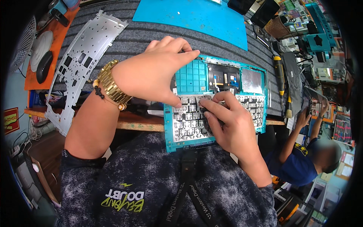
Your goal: The person removes a keyboard from a laptop top-case by peeling back a silver shield and lifting the keyboard out, then brushes the interior with a yellow tool, uses a blue tool to blow air, and places a new keyboard into the assembly.
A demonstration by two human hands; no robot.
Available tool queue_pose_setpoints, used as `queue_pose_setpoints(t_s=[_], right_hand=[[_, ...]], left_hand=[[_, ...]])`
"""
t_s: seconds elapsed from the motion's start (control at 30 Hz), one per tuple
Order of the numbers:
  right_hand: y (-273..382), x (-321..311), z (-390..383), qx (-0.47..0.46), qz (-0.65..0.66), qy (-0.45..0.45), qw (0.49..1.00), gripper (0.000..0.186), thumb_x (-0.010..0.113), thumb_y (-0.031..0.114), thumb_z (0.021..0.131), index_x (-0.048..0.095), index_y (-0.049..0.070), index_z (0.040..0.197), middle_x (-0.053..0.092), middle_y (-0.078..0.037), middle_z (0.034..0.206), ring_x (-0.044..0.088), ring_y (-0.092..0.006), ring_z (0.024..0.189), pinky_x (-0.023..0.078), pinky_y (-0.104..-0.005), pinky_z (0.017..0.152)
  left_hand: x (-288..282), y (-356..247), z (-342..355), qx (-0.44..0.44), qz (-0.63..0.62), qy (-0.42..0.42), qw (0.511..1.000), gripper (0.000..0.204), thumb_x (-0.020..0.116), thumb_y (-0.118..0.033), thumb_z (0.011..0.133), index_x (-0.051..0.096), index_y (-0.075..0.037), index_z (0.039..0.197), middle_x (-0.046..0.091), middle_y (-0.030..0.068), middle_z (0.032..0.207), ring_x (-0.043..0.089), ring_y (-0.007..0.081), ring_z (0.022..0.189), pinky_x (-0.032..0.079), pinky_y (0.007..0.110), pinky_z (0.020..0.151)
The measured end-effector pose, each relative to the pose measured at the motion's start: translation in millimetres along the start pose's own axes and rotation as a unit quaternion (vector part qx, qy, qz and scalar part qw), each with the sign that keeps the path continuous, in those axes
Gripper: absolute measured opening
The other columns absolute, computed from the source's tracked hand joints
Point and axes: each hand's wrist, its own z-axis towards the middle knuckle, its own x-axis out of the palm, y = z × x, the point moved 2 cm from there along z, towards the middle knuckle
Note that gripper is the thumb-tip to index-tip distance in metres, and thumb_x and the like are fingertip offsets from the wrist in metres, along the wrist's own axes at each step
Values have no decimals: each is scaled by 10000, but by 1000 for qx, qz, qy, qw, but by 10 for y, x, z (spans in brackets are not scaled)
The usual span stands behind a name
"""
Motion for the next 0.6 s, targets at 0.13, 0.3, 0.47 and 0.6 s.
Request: queue_pose_setpoints(t_s=[0.13,0.3,0.47,0.6], right_hand=[[50,14,8,15,17,14,1000,262,829,81,994,849,104,1254,746,-112,1113,802,-357,857,639,-472,709],[99,81,61,-3,30,10,999,263,824,76,996,845,94,1257,745,-111,1123,803,-361,864,645,-478,718],[155,132,119,-29,25,14,999,262,814,75,997,836,86,1258,736,-110,1123,800,-367,863,647,-484,717],[156,139,142,-19,27,27,999,263,798,72,1000,826,82,1261,729,-116,1113,791,-375,847,641,-493,707]], left_hand=[[-15,7,-9,-11,-9,10,1000,1137,1021,-287,741,518,22,1713,535,205,1626,484,409,1527,385,527,1292],[-10,20,1,3,-9,8,1000,1081,989,-250,750,539,18,1695,554,194,1609,497,405,1514,392,521,1290],[-14,37,-9,4,-17,5,1000,1032,947,-220,757,552,18,1680,565,188,1604,501,405,1514,390,524,1294],[-25,51,-9,7,-22,15,1000,1004,915,-210,773,550,21,1679,562,197,1619,501,407,1522,384,534,1308]])
